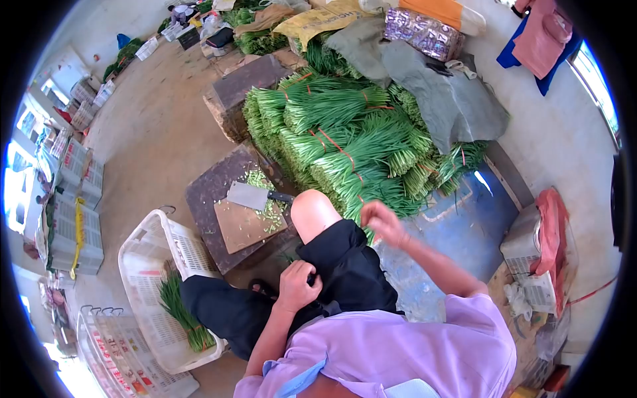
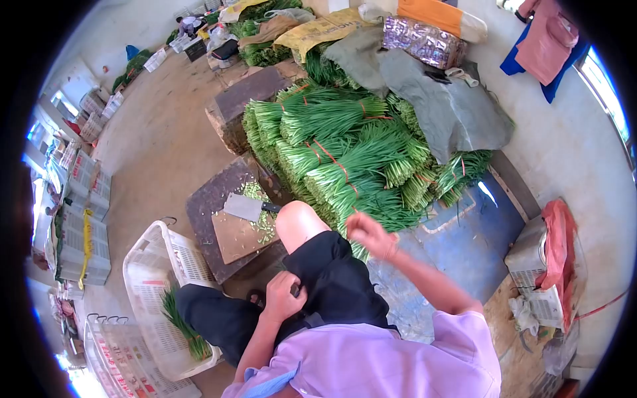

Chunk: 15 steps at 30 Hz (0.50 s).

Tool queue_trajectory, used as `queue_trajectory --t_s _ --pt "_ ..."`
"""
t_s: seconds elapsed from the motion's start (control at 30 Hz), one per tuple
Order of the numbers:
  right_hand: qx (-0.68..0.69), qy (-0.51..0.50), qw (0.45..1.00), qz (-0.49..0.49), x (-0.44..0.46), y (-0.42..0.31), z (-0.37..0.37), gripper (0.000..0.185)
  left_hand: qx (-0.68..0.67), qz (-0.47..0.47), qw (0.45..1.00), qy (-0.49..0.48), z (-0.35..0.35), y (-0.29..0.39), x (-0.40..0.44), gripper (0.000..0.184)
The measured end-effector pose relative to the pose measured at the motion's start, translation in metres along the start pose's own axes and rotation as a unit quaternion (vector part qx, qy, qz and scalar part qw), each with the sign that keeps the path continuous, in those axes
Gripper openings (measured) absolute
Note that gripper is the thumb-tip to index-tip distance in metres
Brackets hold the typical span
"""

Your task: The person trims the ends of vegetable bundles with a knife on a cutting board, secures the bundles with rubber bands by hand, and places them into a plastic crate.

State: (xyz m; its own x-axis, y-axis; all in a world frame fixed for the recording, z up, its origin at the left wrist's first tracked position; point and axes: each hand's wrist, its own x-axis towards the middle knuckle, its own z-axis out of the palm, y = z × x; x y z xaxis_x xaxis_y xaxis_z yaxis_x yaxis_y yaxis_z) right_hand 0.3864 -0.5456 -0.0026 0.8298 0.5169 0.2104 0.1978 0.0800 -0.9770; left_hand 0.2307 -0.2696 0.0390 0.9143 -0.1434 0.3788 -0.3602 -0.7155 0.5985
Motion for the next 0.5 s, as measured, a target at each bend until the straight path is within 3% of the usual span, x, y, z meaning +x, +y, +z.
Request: queue_trajectory --t_s 0.03,0.07,0.1,0.17,0.27,0.37,0.43,0.5 --pt "0.067 0.01 0.997 0.035 0.022 0.019 -0.019 0.042 0.001 -0.003 1.0 0.002 -0.002 -0.006 -0.004 0.02" --pt "-0.121 0.029 0.992 0.033 0.049 0.022 -0.032 0.05 -0.064 -0.056 0.996 0.019 0.0 -0.015 -0.007 0.018" --pt "-0.305 0.044 0.951 0.029 0.075 0.025 -0.044 0.058 -0.13 -0.111 0.985 0.037 0.003 -0.023 -0.011 0.017" --pt "-0.497 0.004 0.868 -0.009 0.121 0.038 -0.065 0.079 -0.187 -0.199 0.961 0.047 0.011 -0.041 -0.015 0.019" --pt "-0.489 -0.138 0.861 0.012 0.181 0.073 -0.094 0.099 -0.142 -0.21 0.967 0.039 0.012 -0.055 -0.017 0.023" --pt "-0.585 -0.268 0.765 0.019 0.219 0.09 -0.101 0.112 -0.15 -0.231 0.96 0.052 0.013 -0.07 -0.01 0.018" --pt "-0.6 -0.302 0.74 0.03 0.234 0.117 -0.116 0.12 -0.141 -0.266 0.951 0.069 0.009 -0.076 -0.005 0.02" --pt "-0.641 -0.306 0.703 0.044 0.246 0.128 -0.118 0.114 -0.127 -0.265 0.953 0.076 0.006 -0.087 -0.007 0.022"
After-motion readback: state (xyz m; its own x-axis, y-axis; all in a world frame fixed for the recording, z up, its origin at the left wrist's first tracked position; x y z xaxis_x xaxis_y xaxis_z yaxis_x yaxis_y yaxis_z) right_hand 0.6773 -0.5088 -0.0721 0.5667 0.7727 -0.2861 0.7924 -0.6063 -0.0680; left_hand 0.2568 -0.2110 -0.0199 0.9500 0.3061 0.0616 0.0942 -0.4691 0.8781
